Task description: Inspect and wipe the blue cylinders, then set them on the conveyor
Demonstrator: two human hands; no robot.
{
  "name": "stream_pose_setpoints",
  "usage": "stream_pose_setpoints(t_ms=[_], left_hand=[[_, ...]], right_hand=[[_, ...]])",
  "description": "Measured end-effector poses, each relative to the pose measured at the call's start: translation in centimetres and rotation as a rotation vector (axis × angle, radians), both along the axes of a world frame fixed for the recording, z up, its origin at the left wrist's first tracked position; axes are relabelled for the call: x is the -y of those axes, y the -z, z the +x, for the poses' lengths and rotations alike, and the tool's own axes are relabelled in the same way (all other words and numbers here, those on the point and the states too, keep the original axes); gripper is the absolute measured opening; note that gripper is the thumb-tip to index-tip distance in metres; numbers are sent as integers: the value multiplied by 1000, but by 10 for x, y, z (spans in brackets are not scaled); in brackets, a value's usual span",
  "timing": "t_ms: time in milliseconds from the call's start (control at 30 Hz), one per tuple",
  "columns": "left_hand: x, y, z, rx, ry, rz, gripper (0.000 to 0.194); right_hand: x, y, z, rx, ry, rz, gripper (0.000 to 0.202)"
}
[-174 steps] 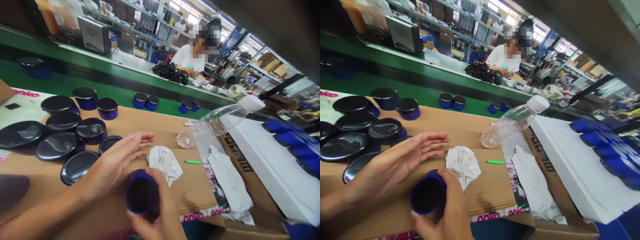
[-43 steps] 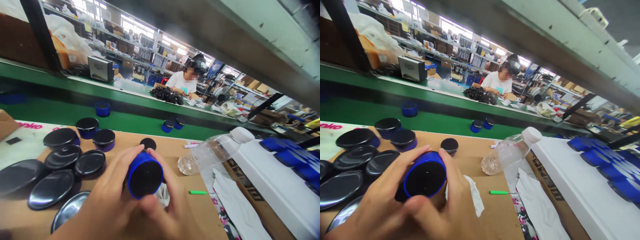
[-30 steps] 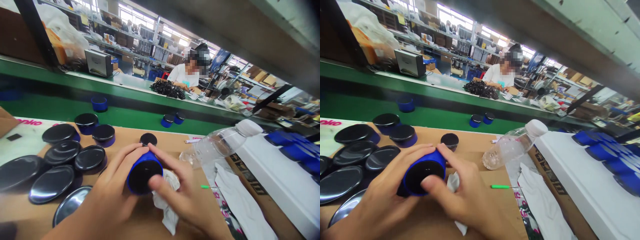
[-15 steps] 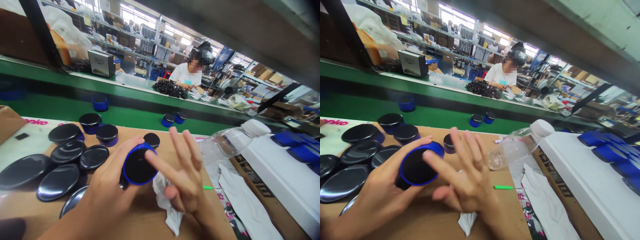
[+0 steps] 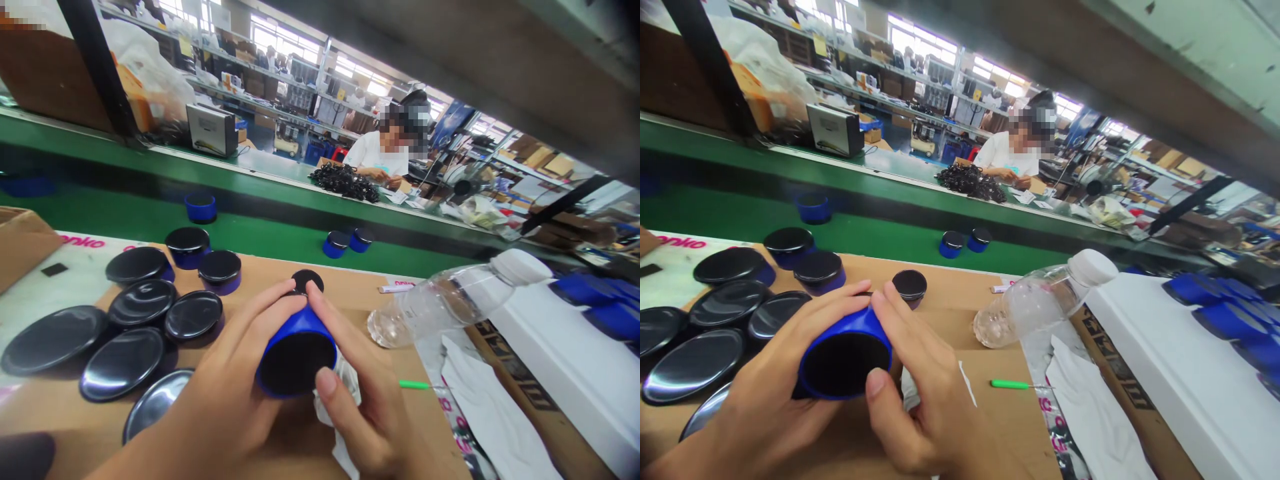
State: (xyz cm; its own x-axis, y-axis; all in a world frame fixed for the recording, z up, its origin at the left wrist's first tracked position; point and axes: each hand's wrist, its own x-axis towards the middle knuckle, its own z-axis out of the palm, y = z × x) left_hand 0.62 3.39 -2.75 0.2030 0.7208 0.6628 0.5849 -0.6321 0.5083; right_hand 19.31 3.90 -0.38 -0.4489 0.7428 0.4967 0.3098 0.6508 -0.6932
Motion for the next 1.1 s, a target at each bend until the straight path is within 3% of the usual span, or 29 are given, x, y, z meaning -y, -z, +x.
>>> stream_pose_setpoints(t_ms=[167, 333, 467, 600, 767, 933, 1100], left_hand=[[3, 0, -1, -53, -4, 95, 58], [5, 4, -5, -169, 14, 283, 57], [8, 4, -5, -173, 18, 269, 56], [10, 3, -1, -190, 2, 225, 47], [7, 9, 0, -203, 76, 172, 51], [0, 4, 6, -99, 15, -77, 58], [-3, -11, 20, -7, -17, -128, 63]], right_hand=[[9, -4, -1, -224, 66, -67, 46], [14, -8, 3, -222, 9, -173, 40], [16, -8, 2, -273, 11, -195, 38], [15, -3, -5, -258, 111, -128, 37], [8, -7, -13, -29, 295, 0, 61], [3, -7, -17, 72, 323, 122, 78], [6, 3, -15, 72, 285, 302, 85]])
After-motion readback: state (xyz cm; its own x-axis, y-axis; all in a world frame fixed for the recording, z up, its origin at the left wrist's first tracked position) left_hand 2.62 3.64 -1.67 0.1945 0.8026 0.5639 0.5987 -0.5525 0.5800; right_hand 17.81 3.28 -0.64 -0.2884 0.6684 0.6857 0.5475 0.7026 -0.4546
